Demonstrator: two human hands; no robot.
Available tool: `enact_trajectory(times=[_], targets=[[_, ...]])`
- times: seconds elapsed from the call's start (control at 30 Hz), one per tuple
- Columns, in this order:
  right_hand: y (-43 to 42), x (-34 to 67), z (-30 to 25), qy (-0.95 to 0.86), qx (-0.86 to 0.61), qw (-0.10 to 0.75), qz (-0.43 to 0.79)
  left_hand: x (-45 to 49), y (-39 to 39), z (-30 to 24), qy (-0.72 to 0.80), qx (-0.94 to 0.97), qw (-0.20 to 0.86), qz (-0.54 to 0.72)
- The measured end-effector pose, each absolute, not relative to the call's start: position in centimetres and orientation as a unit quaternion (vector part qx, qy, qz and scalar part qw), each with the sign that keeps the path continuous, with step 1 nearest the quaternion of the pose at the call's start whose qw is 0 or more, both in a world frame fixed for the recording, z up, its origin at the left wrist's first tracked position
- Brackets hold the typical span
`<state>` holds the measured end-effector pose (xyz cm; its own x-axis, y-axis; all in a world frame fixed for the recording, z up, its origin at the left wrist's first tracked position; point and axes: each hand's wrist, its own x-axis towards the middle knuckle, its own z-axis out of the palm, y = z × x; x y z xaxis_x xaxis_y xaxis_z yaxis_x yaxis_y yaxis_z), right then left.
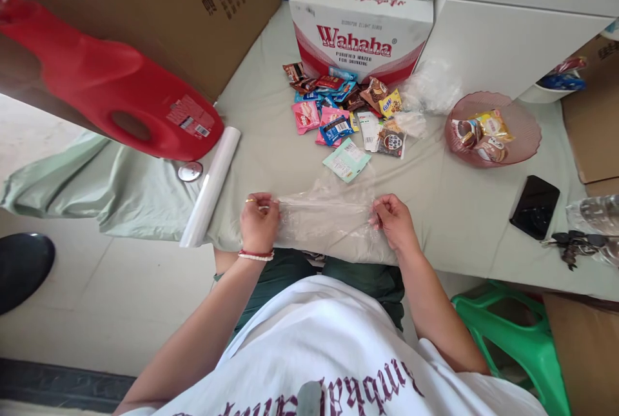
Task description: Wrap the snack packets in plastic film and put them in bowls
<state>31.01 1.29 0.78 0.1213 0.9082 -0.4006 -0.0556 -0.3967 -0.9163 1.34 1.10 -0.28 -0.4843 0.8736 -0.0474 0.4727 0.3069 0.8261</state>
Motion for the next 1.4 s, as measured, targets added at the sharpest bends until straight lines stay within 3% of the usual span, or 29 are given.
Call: enact_trajectory(times=[0.07,0.13,0.3,0.43,0.57,0.93,1.0,1.1,1.17,1.23,1.4], targets=[[1.0,31.5,0.7,-0.348,-0.621,0.422,0.562,1.6,0.5,-0.1,0.750,0.528,0.108,0.384],[0.9,31.6,0.7,-0.352,-0.622,0.417,0.562,2.2,-0.1,0.2,0.676,0.643,0.052,0.355],[1.0,31.5,0.7,-0.374,-0.626,0.399,0.556,3.6,0.7,0.7,0.462,0.852,0.150,0.193],[0.6,32.2,0.5,-0.391,-0.631,0.387,0.546,3.6,2.6,0.9,0.543,0.822,0.121,0.123],[-0.3,33.2,0.4,-0.402,-0.637,0.378,0.538,4.2,3.5,1.0,0.637,0.753,0.100,0.131],[-2.4,37.4,0.9,-0.468,-0.680,0.259,0.501,4.0,3.5,0.1,0.676,0.721,0.096,0.114],[-2.3,38.2,1.8,-0.513,-0.684,0.228,0.465,3.6,3.2,-0.1,0.675,0.721,0.102,0.118],[-1.9,38.4,4.3,-0.612,-0.690,0.239,0.305,3.6,2.6,-0.3,0.665,0.730,0.099,0.121],[-1.4,37.0,6.2,-0.673,-0.657,0.265,0.215,3.7,1.8,-0.5,0.658,0.738,0.092,0.116],[-1.0,34.3,7.3,-0.750,-0.573,0.259,0.202,4.0,1.0,-0.7,0.653,0.744,0.086,0.111],[-0.5,25.1,4.8,-0.896,-0.380,0.111,0.199,3.7,-0.4,-1.2,0.631,0.757,0.089,0.147]])
